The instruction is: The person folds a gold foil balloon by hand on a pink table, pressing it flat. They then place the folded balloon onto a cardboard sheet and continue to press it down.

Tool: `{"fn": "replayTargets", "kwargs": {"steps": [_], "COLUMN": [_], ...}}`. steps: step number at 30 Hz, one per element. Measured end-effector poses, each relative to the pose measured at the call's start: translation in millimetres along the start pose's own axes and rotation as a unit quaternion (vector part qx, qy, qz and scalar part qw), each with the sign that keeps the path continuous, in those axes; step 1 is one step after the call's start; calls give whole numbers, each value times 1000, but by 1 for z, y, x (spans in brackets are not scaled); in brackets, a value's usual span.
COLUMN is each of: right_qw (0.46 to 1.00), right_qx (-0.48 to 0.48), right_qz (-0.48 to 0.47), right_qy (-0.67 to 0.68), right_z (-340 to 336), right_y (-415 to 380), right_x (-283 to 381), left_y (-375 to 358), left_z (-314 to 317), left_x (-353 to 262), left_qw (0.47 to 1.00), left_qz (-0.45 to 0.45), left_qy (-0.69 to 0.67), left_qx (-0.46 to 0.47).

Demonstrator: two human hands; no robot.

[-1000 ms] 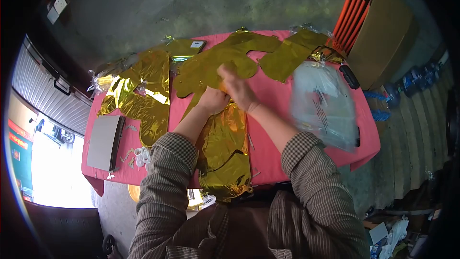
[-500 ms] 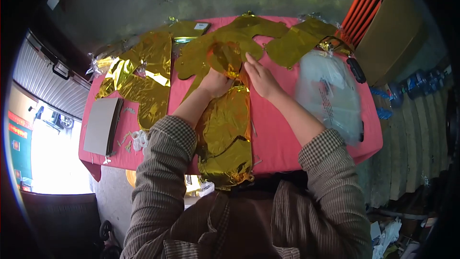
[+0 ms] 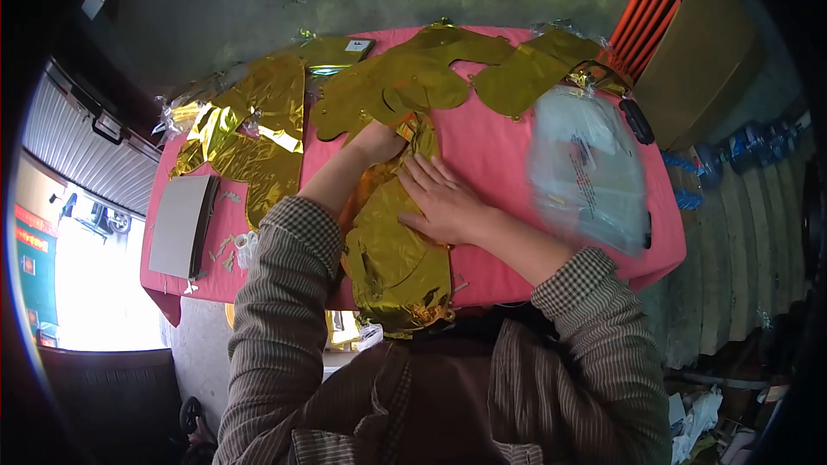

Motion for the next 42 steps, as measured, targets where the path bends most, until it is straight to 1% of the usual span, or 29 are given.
{"fn": "replayTargets", "kwargs": {"steps": [2,3,5,6,7,8,9,10,11,12,13,14,15,17,20,23,26,28,29,30,32,35,37,38,39,40,41,42], "right_qw": [999,999,984,984,956,910,909,918,925,925,964,989,989,997,999,999,1000,1000,1000,999,999,998,998,998,998,999,999,999], "right_qx": [21,22,38,39,8,-21,-17,-61,-106,-106,-90,-72,-71,-47,-26,-11,6,5,6,-25,-35,-53,-58,-59,-52,-46,-47,-46], "right_qz": [-44,-44,-85,-84,-59,-32,-30,-11,8,8,5,1,2,-6,-13,-12,-14,-13,-11,-11,-11,-17,-18,-17,-18,-20,-21,-21], "right_qy": [23,24,153,155,286,412,416,392,366,366,251,132,132,55,40,32,10,13,17,16,4,-22,-11,-11,-14,-17,-18,-19], "right_z": [-1,-2,-5,-6,-10,-11,-11,-14,-16,-13,-9,-8,-6,0,2,2,-5,-3,-2,4,7,11,12,11,9,9,8,8], "right_y": [-4,-5,-4,-2,1,3,3,4,3,0,-3,-4,-5,-8,-6,-6,-9,-10,-12,-14,-15,-16,-16,-16,-16,-16,-16,-16], "right_x": [5,6,8,4,-5,-14,-23,-34,-42,-45,-46,-45,-42,-33,-25,-20,-12,-6,-3,-2,0,-1,-1,-1,0,0,0,0], "left_y": [0,0,2,3,4,4,3,2,0,0,1,1,1,1,2,1,1,1,1,0,1,1,1,2,1,0,2,3], "left_z": [0,0,-2,-2,-3,-5,-5,-3,-1,-2,-1,-1,0,0,0,2,2,1,1,2,3,0,-10,-13,-21,-29,-37,-50], "left_x": [3,2,-1,-2,-4,-8,-8,-5,-1,0,1,1,1,0,1,5,7,4,4,5,10,13,8,13,25,38,47,54], "left_qw": [1000,999,999,997,997,991,982,990,990,997,999,999,999,999,997,999,998,996,996,996,996,999,995,995,980,953,953,924], "left_qz": [-10,-20,-37,-54,-58,-104,-151,-111,-113,-49,16,15,3,-12,-31,-15,-28,-63,-61,-61,-57,-44,-87,-86,-138,-187,-186,-191], "left_qy": [3,7,13,19,17,-6,-29,-30,-31,-6,18,18,28,37,36,29,44,20,22,29,39,18,-50,-50,-109,-167,-166,-179], "left_qx": [12,24,36,48,51,83,114,84,85,57,29,29,32,37,62,38,46,55,54,54,55,23,-14,-14,-91,-168,-169,-278]}}
Point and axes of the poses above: each hand's wrist, its own y-axis towards the middle knuckle, its own z-axis out of the palm, x = y × z, the point moved 2 cm from there along y, towards the middle knuckle, and after that the axes turned 4 degrees about -x, right-handed, at the moved point
